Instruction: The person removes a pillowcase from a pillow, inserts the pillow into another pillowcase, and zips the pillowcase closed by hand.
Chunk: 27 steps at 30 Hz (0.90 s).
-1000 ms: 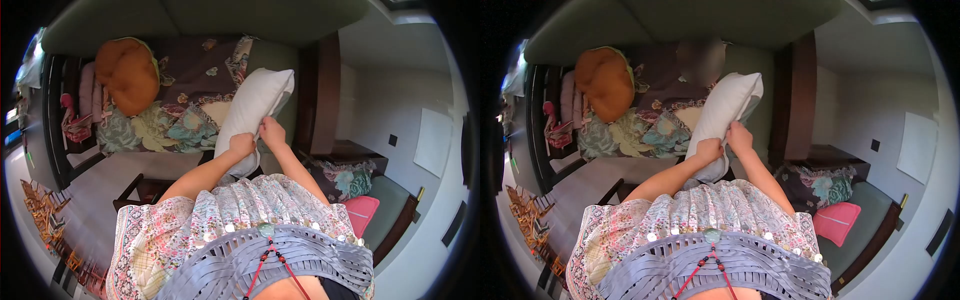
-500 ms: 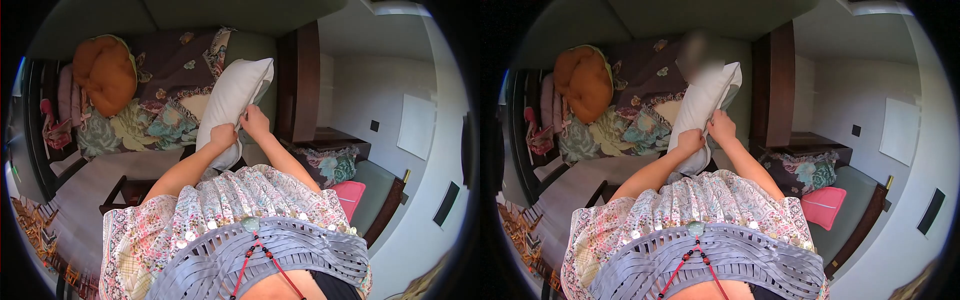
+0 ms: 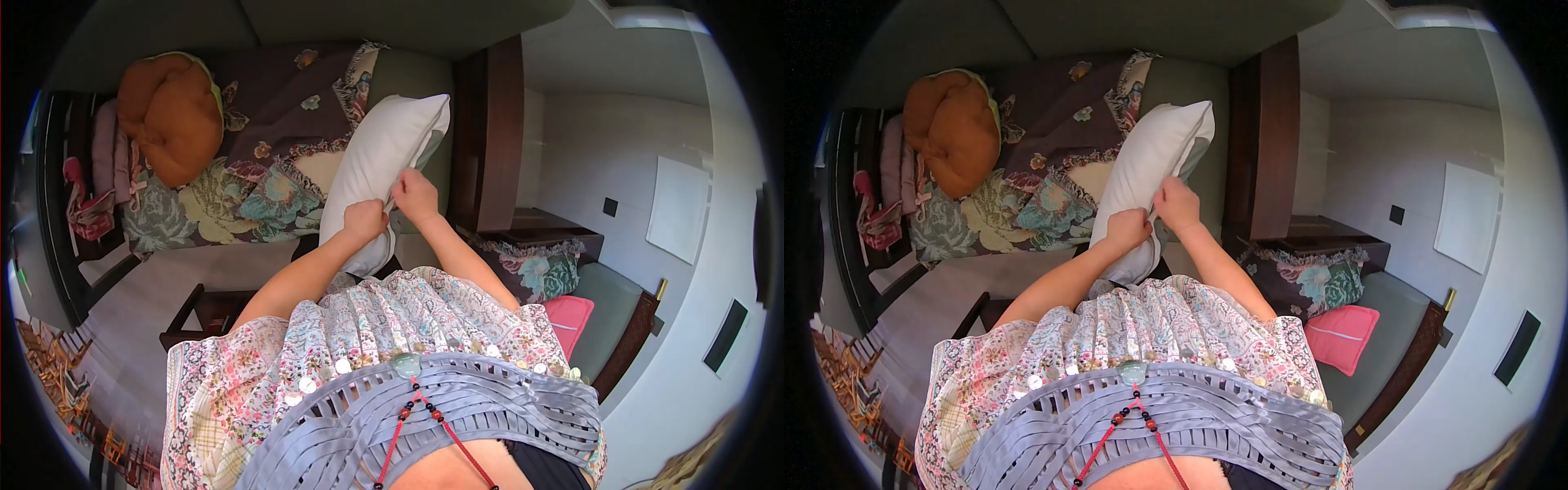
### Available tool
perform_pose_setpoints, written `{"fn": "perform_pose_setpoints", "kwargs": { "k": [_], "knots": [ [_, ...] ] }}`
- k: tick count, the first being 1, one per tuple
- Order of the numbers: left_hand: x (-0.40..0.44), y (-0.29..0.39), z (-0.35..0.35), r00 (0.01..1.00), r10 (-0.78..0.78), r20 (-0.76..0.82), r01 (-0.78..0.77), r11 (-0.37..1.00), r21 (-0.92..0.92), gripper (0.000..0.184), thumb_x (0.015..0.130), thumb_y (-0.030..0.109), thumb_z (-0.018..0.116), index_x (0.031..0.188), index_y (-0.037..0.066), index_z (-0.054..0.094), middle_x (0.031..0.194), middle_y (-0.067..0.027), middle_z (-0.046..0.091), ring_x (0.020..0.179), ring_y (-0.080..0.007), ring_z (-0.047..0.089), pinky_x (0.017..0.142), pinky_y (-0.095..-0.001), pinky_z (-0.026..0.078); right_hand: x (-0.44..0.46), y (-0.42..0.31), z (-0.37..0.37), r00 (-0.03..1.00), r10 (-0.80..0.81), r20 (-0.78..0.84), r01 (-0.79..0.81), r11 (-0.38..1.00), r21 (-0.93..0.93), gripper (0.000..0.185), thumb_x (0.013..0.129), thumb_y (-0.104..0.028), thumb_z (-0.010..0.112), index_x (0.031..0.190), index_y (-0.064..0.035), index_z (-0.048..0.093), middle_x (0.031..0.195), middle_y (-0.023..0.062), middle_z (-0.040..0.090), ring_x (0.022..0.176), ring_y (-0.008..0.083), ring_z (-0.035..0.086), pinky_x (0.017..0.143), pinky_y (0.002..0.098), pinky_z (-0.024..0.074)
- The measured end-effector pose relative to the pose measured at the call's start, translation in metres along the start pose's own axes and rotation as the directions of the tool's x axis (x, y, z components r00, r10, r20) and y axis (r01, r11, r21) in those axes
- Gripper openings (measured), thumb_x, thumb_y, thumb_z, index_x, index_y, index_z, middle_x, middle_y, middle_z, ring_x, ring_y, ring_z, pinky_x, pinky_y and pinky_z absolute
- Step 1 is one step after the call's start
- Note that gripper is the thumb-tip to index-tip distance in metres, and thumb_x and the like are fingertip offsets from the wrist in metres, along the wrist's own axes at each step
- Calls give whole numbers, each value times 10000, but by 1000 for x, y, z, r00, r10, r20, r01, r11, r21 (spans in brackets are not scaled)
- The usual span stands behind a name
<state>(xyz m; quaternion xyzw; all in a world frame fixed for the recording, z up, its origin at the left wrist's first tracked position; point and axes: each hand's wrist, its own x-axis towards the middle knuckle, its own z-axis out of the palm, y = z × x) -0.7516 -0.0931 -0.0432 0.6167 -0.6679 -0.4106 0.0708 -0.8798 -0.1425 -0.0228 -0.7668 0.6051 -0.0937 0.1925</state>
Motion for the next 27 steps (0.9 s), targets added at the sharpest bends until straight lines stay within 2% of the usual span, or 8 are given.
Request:
{"fn": "perform_pose_setpoints", "kwargs": {
  "k": [2, 6, 8, 11, 18, 20, 24, 27],
  "knots": [
    [-1, 0, -1, 1000, 10, 4, -10, 1000, -3, 156, 672, 197, 534, 698, 49, 575, 660, -157, 600, 634, -313, 594, 586, -421, 464, 2, 2, -7, 929, 329, 167, -363, 895, 260, 106, 694, -151, 559, 732, -70, 503, 715, 111, 531, 663, 290, 539, 556, 388, 431],
    [0, 4, -4, 1000, -5, 23, 5, 1000, -5, 159, 675, 200, 533, 698, 48, 574, 666, -158, 600, 641, -313, 595, 591, -424, 463, 1, -2, -3, 904, 353, 239, -384, 919, 94, 159, 700, -186, 565, 734, -48, 493, 747, 134, 550, 665, 308, 532, 564, 389, 425],
    [-1, 7, -8, 1000, -10, 28, 9, 999, 33, 137, 677, 172, 531, 700, 47, 583, 671, -161, 604, 641, -307, 604, 593, -416, 474, -3, -3, -2, 959, 254, 128, -267, 958, 102, 178, 727, -198, 555, 732, -31, 494, 759, 149, 554, 678, 329, 534, 587, 405, 427],
    [-1, 6, -7, 1000, -2, 28, 2, 1000, 10, 136, 677, 173, 531, 695, 47, 581, 668, -159, 604, 638, -307, 602, 587, -414, 473, -5, -2, 1, 981, 170, 93, -171, 985, 6, 170, 755, -191, 536, 738, -26, 500, 754, 143, 553, 697, 336, 541, 608, 416, 432],
    [2, 4, -8, 1000, 6, 22, -6, 1000, 14, 133, 678, 167, 532, 703, 48, 585, 671, -160, 604, 639, -308, 603, 592, -417, 472, -2, 2, -20, 982, -43, 186, 68, 989, -130, 81, 753, -139, 506, 741, -59, 514, 730, 126, 539, 694, 317, 553, 591, 420, 447],
    [2, 1, -1, 1000, 19, 20, -19, 999, 25, 130, 677, 167, 532, 706, 52, 585, 668, -155, 605, 635, -309, 602, 589, -423, 471, -8, 0, -17, 951, -216, 220, 244, 964, -109, 43, 721, -109, 504, 743, -72, 510, 722, 123, 533, 677, 312, 556, 574, 416, 449],
    [-4, -7, 2, 1000, 9, 7, -9, 1000, 14, 132, 680, 166, 527, 724, 58, 590, 665, -147, 606, 632, -310, 601, 582, -422, 471, -24, -13, -3, 932, -208, 298, 212, 977, 19, 38, 706, -106, 502, 724, -74, 514, 724, 116, 537, 671, 311, 557, 561, 419, 444],
    [-7, -5, -3, 1000, -13, 4, 12, 999, 52, 139, 682, 162, 520, 741, 64, 600, 661, -149, 606, 624, -308, 601, 578, -420, 471, -14, -10, -10, 952, -140, 272, 162, 985, -62, 38, 702, -109, 502, 710, -78, 522, 715, 113, 544, 663, 311, 557, 554, 421, 444]
  ]
}}
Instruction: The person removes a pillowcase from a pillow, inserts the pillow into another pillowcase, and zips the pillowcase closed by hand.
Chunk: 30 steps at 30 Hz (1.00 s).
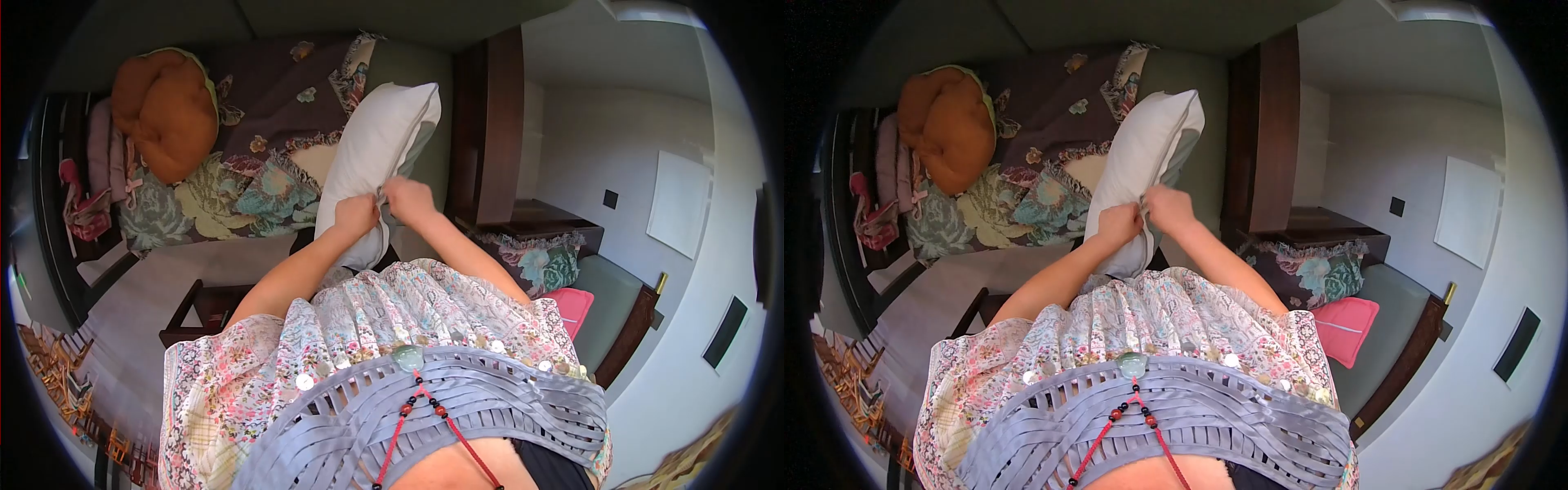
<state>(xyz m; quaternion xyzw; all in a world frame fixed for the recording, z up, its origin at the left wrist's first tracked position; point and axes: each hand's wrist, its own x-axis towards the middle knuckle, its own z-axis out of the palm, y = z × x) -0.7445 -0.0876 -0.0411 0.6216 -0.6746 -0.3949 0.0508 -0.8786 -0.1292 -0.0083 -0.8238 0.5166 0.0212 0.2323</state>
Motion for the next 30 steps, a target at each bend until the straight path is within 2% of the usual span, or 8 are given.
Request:
{"fn": "perform_pose_setpoints", "kwargs": {
  "k": [6, 12, 15, 17, 19, 22, 24, 30],
  "knots": [
    [-2, -5, 8, 998, 58, 10, -58, 998, 6, 116, 678, 168, 530, 704, 67, 582, 639, -139, 595, 604, -301, 595, 567, -417, 469, -12, -4, 9, 978, -83, 189, 75, 996, 52, 58, 670, -93, 514, 723, -88, 537, 734, 101, 574, 687, 301, 571, 578, 418, 448],
    [-10, -4, -6, 996, 51, -71, -56, 996, -71, 136, 680, 209, 558, 695, 75, 573, 645, -130, 593, 620, -296, 592, 570, -406, 466, -9, -4, 1, 993, 98, 64, -102, 992, 70, 44, 701, -106, 504, 731, -81, 524, 755, 112, 566, 710, 324, 561, 588, 431, 441],
    [-10, -3, -18, 993, 36, 116, -28, 997, -70, 180, 687, 242, 563, 688, 62, 571, 648, -139, 586, 637, -300, 584, 580, -397, 460, -16, 2, 2, 987, -25, 159, -1, 987, 159, 54, 722, -119, 498, 746, -80, 527, 751, 121, 566, 715, 330, 561, 589, 438, 435],
    [1, -10, -34, 987, 2, 162, 70, 897, -436, 238, 692, 286, 571, 680, 49, 564, 671, -147, 586, 668, -307, 581, 595, -388, 455, -14, 7, -2, 992, -3, 124, -15, 989, 145, 59, 725, -120, 499, 752, -78, 529, 749, 123, 566, 715, 330, 561, 590, 438, 436],
    [31, -3, -52, 998, -54, -10, 46, 919, -392, 269, 693, 308, 574, 696, 39, 577, 706, -148, 596, 691, -307, 584, 607, -386, 450, -13, 6, -2, 994, 0, 110, -16, 990, 142, 70, 733, -128, 504, 760, -71, 536, 749, 130, 564, 717, 331, 562, 593, 438, 438],
    [74, 19, -57, 999, 26, 40, -17, 978, -209, 275, 686, 307, 586, 709, 34, 605, 732, -144, 610, 707, -301, 596, 614, -382, 461, -12, 1, -4, 996, -11, 85, -3, 986, 165, 93, 745, -148, 503, 743, -64, 544, 738, 137, 570, 721, 330, 564, 596, 438, 438],
    [89, 31, -57, 954, 202, 223, -229, 968, 100, 246, 700, 286, 562, 735, 51, 628, 722, -147, 610, 686, -296, 592, 602, -396, 456, -9, 5, -8, 994, -2, 110, -14, 990, 141, 103, 746, -155, 506, 740, -62, 550, 735, 139, 574, 722, 331, 563, 600, 439, 439],
    [114, 45, -51, 974, 227, 20, -227, 961, 159, 168, 697, 178, 535, 692, 44, 636, 746, -156, 621, 704, -290, 613, 640, -384, 483, 8, 8, -27, 960, -45, 275, 9, 991, 131, 135, 746, -178, 516, 746, -54, 569, 761, 145, 591, 744, 336, 563, 631, 435, 440]
  ]
}}
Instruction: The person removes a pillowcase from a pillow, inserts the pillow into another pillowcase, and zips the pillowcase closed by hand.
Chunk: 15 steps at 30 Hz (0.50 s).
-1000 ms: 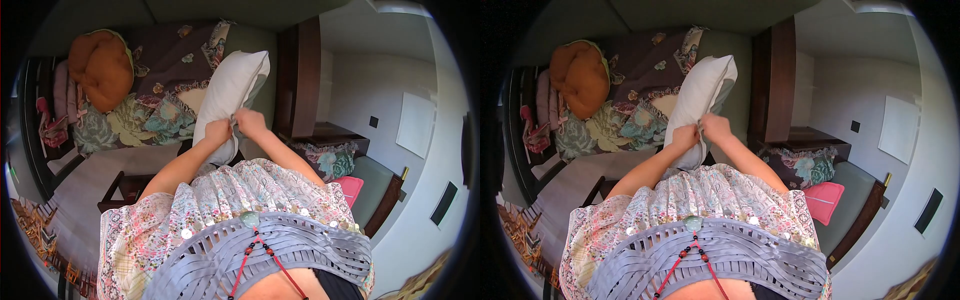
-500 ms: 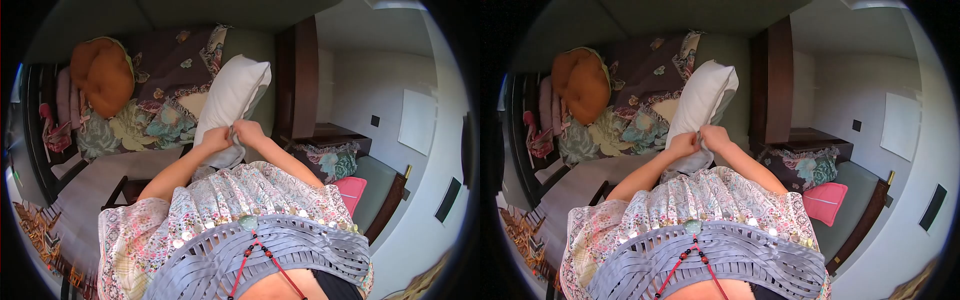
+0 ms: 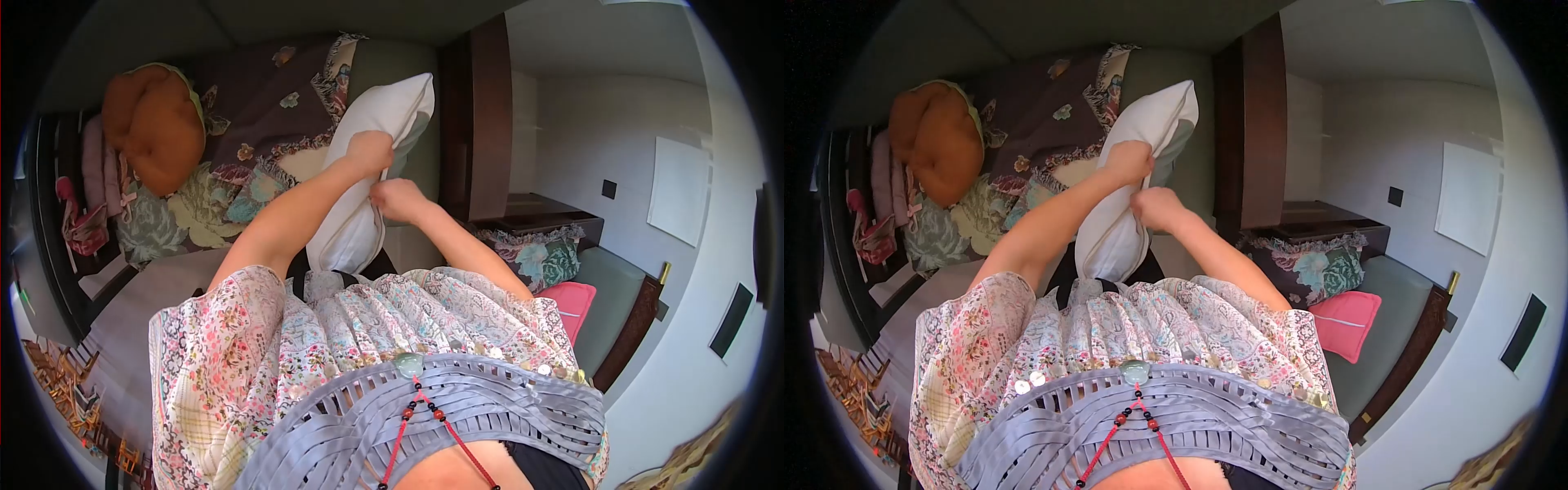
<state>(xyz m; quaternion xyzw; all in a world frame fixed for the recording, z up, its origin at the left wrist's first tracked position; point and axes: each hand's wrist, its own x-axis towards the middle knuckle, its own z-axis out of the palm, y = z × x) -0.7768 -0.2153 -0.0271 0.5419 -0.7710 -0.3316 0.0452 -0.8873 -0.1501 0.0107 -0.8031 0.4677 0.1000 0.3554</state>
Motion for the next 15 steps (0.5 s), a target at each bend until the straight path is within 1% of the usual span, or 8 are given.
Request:
{"fn": "perform_pose_setpoints", "kwargs": {
  "k": [2, 5, 6, 7, 8, 10, 12, 15],
  "knots": [
    [8, -5, -1, 998, 2, -63, -2, 1000, -7, 167, 697, 180, 537, 691, 42, 629, 728, -153, 618, 688, -291, 612, 631, -386, 481, 1, -4, -7, 998, -35, 61, 35, 999, 2, 140, 747, -181, 516, 751, -53, 573, 776, 145, 593, 753, 337, 563, 639, 432, 440],
    [15, -7, -6, 983, -10, -184, -1, 998, -60, 170, 703, 192, 539, 689, 36, 606, 700, -146, 612, 672, -299, 606, 618, -396, 473, 3, -3, -20, 999, 32, 6, -32, 994, 104, 148, 753, -185, 506, 749, -55, 576, 784, 144, 594, 766, 340, 561, 646, 430, 438],
    [18, -6, -9, 969, -20, -247, -6, 994, -108, 178, 707, 202, 540, 690, 33, 588, 691, -143, 608, 673, -305, 602, 614, -404, 468, 4, -2, -24, 995, 71, -71, -62, 991, 119, 144, 742, -175, 498, 741, -55, 577, 771, 150, 593, 755, 338, 566, 643, 435, 441],
    [19, -4, -14, 968, -20, -250, -8, 994, -109, 178, 707, 202, 540, 690, 33, 588, 691, -143, 608, 673, -305, 602, 614, -404, 468, 6, 2, -29, 983, 108, -147, -89, 987, 133, 141, 731, -165, 490, 732, -54, 577, 759, 156, 591, 743, 337, 571, 640, 439, 444],
    [16, -5, -19, 968, -91, -234, 46, 980, -194, 203, 707, 235, 551, 716, 33, 567, 699, -142, 607, 680, -313, 597, 616, -411, 458, 9, 8, -33, 984, 104, -143, -86, 988, 129, 141, 731, -165, 490, 732, -54, 577, 759, 156, 591, 743, 337, 571, 640, 439, 444],
    [-4, -11, -21, 961, -169, -219, 108, 959, -264, 239, 706, 268, 563, 742, 33, 546, 708, -142, 605, 686, -321, 593, 618, -419, 448, 17, 19, -41, 985, 94, -142, -101, 994, -40, 152, 770, -181, 489, 759, -55, 573, 775, 149, 587, 771, 342, 558, 648, 430, 434],
    [-34, -15, -8, 966, -249, -66, 221, 932, -286, 302, 671, 325, 601, 735, 44, 509, 713, -153, 575, 693, -312, 567, 607, -414, 419, 21, 29, -43, 985, 58, -162, -60, 998, -9, 143, 772, -175, 491, 758, -55, 568, 769, 149, 583, 762, 340, 556, 645, 431, 431],
    [-51, 1, -3, 932, -331, -145, 286, 921, -265, 323, 632, 318, 636, 757, 51, 505, 769, -137, 571, 755, -298, 555, 650, -416, 395, 23, 36, -37, 992, -18, -128, 19, 1000, 13, 116, 728, -147, 494, 716, -58, 567, 743, 141, 587, 728, 339, 567, 615, 432, 441]
  ]
}}
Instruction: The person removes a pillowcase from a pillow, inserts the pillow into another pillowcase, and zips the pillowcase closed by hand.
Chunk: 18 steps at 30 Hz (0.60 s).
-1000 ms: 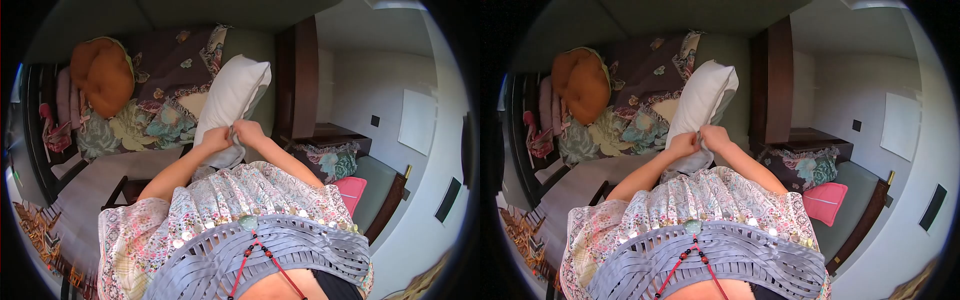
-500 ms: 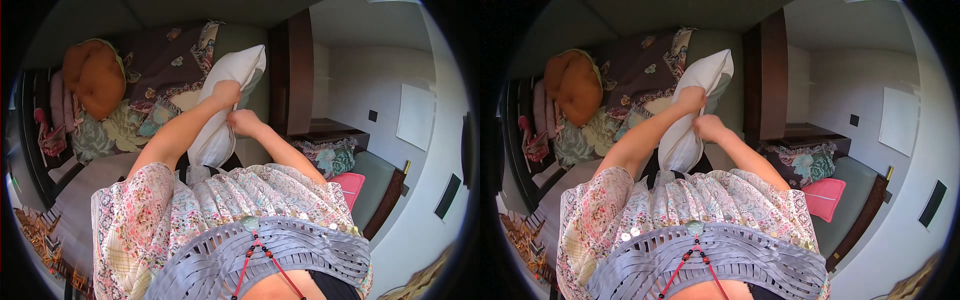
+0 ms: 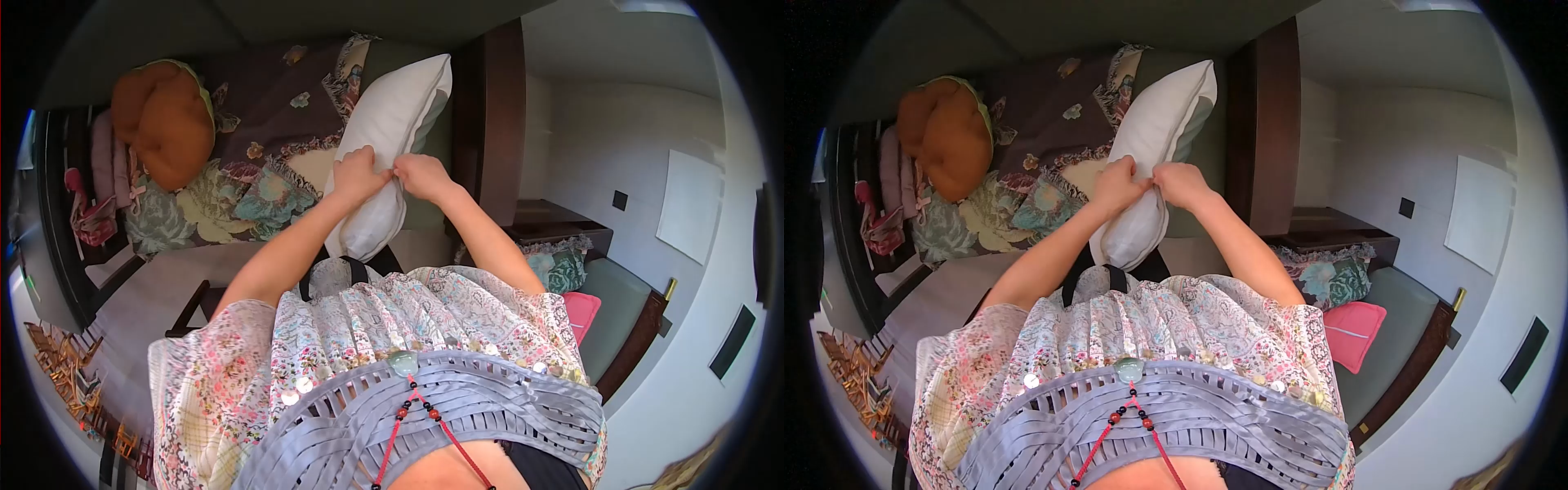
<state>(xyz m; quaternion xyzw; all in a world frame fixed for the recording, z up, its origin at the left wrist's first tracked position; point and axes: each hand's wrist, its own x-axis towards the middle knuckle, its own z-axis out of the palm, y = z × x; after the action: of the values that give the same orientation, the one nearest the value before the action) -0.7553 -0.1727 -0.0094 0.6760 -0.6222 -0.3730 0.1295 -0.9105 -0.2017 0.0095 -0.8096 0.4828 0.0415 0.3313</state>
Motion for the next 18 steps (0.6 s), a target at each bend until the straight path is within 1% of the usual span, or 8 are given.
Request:
{"fn": "perform_pose_setpoints", "kwargs": {
  "k": [2, 7, 9, 12, 14, 15, 17, 18],
  "knots": [
    [-3, 1, 9, 1000, 14, 14, -15, 999, 50, 312, 620, 287, 645, 779, 58, 503, 791, -115, 566, 785, -285, 543, 677, -417, 382, 0, 6, 0, 999, 26, 38, -23, 998, -66, 112, 736, -140, 495, 712, -55, 564, 744, 143, 586, 733, 335, 566, 621, 432, 440],
    [-10, -4, 32, 997, 82, -9, -79, 976, 203, 344, 596, 206, 661, 867, 82, 489, 849, -71, 542, 845, -260, 516, 711, -427, 359, -5, 11, 1, 1000, 24, 5, -24, 999, -29, 124, 752, -156, 494, 727, -58, 567, 743, 150, 584, 734, 334, 563, 627, 432, 437],
    [-5, -11, 35, 992, 125, -13, -113, 930, 350, 389, 606, 189, 656, 927, 62, 478, 889, -85, 535, 874, -262, 511, 702, -432, 353, -1, 10, 8, 1000, 12, -11, -12, 1000, -15, 129, 758, -163, 492, 739, -62, 570, 745, 151, 584, 734, 336, 561, 627, 432, 435],
    [4, -21, 37, 998, 69, 7, -66, 912, 404, 411, 596, 203, 666, 929, 60, 473, 912, -96, 530, 886, -259, 509, 715, -430, 362, -6, 1, 20, 995, 95, -25, -92, 989, 112, 130, 771, -189, 520, 782, -64, 555, 735, 141, 576, 734, 339, 549, 624, 408, 434],
    [-2, -21, 26, 998, 66, -1, -63, 947, 316, 431, 599, 232, 672, 935, 53, 468, 905, -100, 532, 897, -264, 507, 731, -434, 370, -17, -7, 31, 938, 339, -67, -298, 891, 343, 201, 747, -232, 564, 738, -34, 535, 684, 135, 576, 699, 310, 567, 601, 376, 441],
    [-7, -20, 17, 998, 59, -10, -55, 973, 226, 454, 603, 260, 677, 941, 46, 463, 897, -105, 534, 908, -269, 505, 747, -438, 378, -28, -8, 38, 939, 337, -69, -295, 891, 344, 201, 747, -232, 564, 738, -34, 535, 684, 135, 576, 699, 310, 567, 601, 376, 441],
    [-28, -13, -15, 999, 47, -17, -43, 976, 213, 479, 606, 292, 681, 945, 37, 459, 897, -117, 536, 892, -285, 522, 739, -438, 398, -52, -8, 54, 859, 509, -53, -481, 838, 258, 215, 735, -215, 577, 672, -24, 498, 611, 109, 571, 581, 232, 590, 502, 328, 448],
    [-41, -12, -23, 999, 37, -15, -33, 980, 195, 507, 609, 324, 684, 950, 28, 455, 898, -130, 539, 876, -302, 538, 731, -437, 419, -61, -18, 56, 854, 517, -52, -488, 833, 262, 215, 735, -215, 577, 672, -24, 498, 611, 109, 571, 581, 232, 590, 502, 328, 448]
  ]
}}
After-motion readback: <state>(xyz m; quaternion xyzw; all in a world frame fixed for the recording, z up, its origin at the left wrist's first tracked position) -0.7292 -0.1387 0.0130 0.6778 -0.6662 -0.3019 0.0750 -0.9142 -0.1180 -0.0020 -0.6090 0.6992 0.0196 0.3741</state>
